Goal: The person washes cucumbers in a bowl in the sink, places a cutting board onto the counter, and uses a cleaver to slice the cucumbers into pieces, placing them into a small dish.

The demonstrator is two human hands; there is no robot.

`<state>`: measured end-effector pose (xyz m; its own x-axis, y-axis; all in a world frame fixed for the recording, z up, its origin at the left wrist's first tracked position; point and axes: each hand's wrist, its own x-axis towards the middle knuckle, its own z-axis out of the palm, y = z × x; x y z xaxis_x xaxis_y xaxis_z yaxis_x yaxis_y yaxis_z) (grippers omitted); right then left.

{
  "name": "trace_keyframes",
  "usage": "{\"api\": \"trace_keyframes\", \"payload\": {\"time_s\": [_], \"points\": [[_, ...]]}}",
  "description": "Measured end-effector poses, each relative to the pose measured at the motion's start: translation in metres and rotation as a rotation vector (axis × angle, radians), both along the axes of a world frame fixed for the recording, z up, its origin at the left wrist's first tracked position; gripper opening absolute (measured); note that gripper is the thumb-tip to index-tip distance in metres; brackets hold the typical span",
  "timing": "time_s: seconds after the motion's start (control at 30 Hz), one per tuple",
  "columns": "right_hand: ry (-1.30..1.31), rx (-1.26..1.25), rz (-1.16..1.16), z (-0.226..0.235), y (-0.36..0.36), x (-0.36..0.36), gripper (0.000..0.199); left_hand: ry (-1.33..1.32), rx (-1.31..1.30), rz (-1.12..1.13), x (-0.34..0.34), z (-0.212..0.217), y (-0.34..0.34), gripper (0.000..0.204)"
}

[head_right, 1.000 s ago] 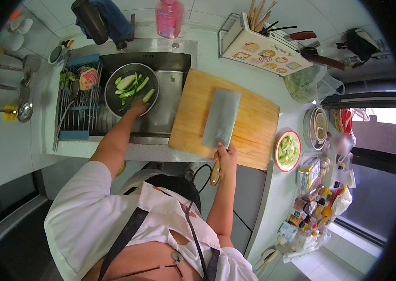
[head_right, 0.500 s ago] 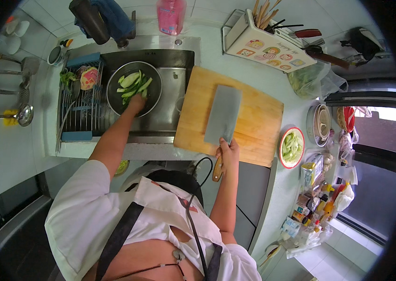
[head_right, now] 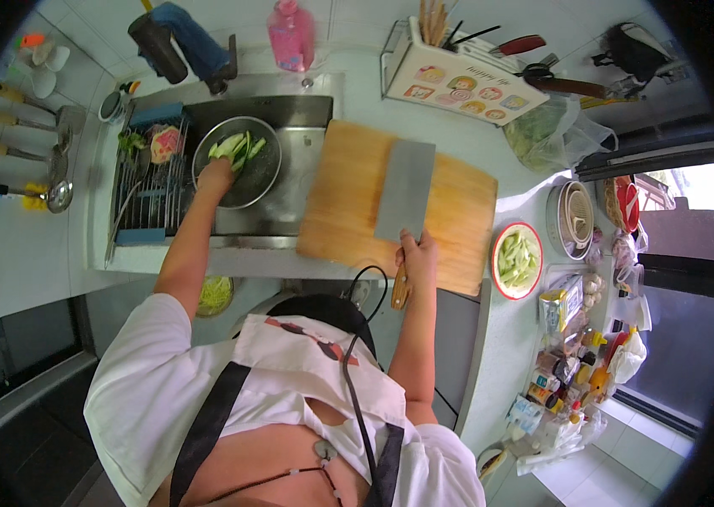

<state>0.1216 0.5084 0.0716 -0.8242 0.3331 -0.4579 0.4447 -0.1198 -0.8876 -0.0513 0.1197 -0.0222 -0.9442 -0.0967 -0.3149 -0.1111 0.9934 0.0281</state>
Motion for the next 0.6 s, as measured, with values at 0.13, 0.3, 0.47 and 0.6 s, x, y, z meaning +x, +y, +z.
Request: {"api": "trace_keyframes", "payload": {"time_s": [0.13,0.3,0.47,0.6], "points": [[-0.006,-0.016,0.001,0.005,0.015,0.001,0.011,-0.155,0.804,0.239,0.007,0.055,0.018,0.034],[0.009,0.068,0.032,0.004,0.029,0.005,0.012,-0.057,0.014,-0.047,0.008,0.021,0.017,0.027],[0.027,0.172,0.073,-0.004,0.046,0.007,0.012,0.322,0.357,-0.246,0.055,0.067,0.123,0.029],[0.047,0.303,0.134,-0.008,0.055,0.012,0.014,0.433,0.513,-0.606,0.079,0.049,0.194,0.037]]}}
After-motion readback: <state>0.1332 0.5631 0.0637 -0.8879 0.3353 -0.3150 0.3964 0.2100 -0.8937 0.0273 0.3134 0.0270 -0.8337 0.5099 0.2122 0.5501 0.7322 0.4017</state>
